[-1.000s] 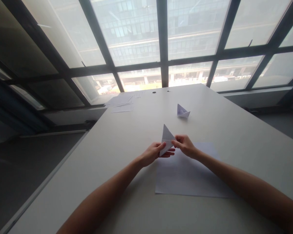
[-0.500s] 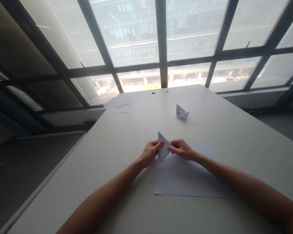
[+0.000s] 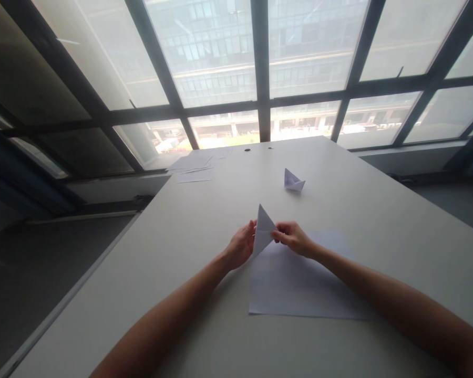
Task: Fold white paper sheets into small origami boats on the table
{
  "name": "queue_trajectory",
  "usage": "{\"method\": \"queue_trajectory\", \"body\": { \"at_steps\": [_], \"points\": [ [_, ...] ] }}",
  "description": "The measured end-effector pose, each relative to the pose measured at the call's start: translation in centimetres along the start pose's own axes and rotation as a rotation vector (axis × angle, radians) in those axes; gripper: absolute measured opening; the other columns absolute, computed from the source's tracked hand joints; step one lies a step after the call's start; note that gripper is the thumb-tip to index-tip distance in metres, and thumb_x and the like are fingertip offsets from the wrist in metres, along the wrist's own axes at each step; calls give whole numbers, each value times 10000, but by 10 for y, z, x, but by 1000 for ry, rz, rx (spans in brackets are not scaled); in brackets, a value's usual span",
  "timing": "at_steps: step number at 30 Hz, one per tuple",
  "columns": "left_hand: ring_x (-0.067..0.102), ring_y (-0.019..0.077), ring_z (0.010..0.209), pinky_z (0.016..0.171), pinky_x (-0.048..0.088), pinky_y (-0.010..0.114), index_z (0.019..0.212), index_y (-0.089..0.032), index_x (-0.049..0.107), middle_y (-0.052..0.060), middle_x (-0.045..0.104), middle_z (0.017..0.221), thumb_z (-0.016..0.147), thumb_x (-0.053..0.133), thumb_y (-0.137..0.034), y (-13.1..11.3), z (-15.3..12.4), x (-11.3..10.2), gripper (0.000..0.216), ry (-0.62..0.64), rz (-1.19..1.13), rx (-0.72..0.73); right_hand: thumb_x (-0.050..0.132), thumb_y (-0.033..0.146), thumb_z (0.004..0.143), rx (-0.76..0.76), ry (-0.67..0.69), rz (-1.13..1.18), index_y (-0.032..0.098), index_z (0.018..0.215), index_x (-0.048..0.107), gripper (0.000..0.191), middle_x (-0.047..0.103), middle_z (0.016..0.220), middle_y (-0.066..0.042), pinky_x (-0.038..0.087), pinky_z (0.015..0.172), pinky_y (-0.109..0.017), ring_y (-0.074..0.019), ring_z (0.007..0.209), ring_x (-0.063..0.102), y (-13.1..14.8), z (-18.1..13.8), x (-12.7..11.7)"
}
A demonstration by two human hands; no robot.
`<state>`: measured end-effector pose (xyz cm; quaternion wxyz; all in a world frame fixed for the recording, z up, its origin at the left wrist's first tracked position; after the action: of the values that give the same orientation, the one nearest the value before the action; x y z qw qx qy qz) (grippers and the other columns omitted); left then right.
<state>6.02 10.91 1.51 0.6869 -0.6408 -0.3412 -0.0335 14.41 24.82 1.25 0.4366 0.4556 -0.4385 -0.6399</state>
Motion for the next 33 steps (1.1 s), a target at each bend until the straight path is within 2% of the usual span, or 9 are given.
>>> {"method": "queue_trajectory", "body": {
  "at_steps": [6, 11, 16, 19, 22, 28, 33],
  "points": [
    [660, 281, 975, 779, 484, 320, 1132, -131, 692, 156, 715, 998, 825, 680, -540, -5, -5, 8, 512, 58, 163, 44, 667, 516, 816, 74, 54, 142, 156, 696, 590, 387, 535, 620, 18, 312, 526, -242, -100, 547, 419, -12, 2, -4],
    [656, 256, 883, 713, 497, 317, 1034, -104, 728, 158, 706, 948, 862, 608, -577, 2, -4, 2, 517, -22, 221, 90, 690, 560, 791, 106, 7, 254, 161, 684, 557, 434, 509, 581, 31, 304, 499, -244, -93, 510, 414, -14, 3, -2],
    [648, 219, 801, 663, 527, 309, 1078, -111, 721, 151, 695, 961, 881, 565, -591, 4, -3, 3, 542, -65, 323, 180, 705, 521, 807, 84, -69, 332, 166, 959, 589, 403, 579, 616, 24, 362, 500, -249, -114, 521, 479, -7, 3, 2],
    [654, 228, 809, 676, 549, 332, 1125, -106, 704, 153, 694, 967, 897, 544, -580, 3, -4, 4, 550, -55, 352, 230, 706, 505, 816, 61, -49, 327, 172, 913, 578, 369, 600, 630, 13, 383, 520, -250, -118, 547, 504, -4, 3, 3],
    [649, 224, 835, 709, 554, 339, 1136, -110, 703, 155, 684, 1019, 892, 577, -548, 4, -5, 2, 516, -27, 396, 213, 717, 512, 802, 65, -5, 319, 170, 875, 593, 371, 615, 638, 3, 395, 538, -254, -119, 558, 514, -4, 2, 4],
    [632, 200, 767, 627, 536, 297, 1247, -138, 648, 141, 686, 975, 881, 560, -592, 1, -5, 4, 590, 9, 447, 218, 761, 498, 760, 71, -89, 320, 192, 866, 543, 390, 629, 617, 6, 409, 530, -260, -134, 558, 536, -7, 2, 0],
    [645, 205, 783, 609, 532, 268, 1207, -137, 672, 130, 683, 959, 887, 574, -556, -5, -8, 11, 536, 10, 566, 253, 762, 511, 746, 69, -102, 289, 190, 874, 548, 407, 634, 631, 5, 410, 545, -259, -139, 581, 555, -7, 2, -1]
  ]
}}
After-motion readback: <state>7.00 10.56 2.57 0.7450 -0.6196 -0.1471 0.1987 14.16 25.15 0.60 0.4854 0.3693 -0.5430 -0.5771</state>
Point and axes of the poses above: each hand's wrist, its own z-axis towards the middle knuckle, its own x-axis out of the palm, y = z × x, the point moved 4 cm from there along z, towards the middle knuckle
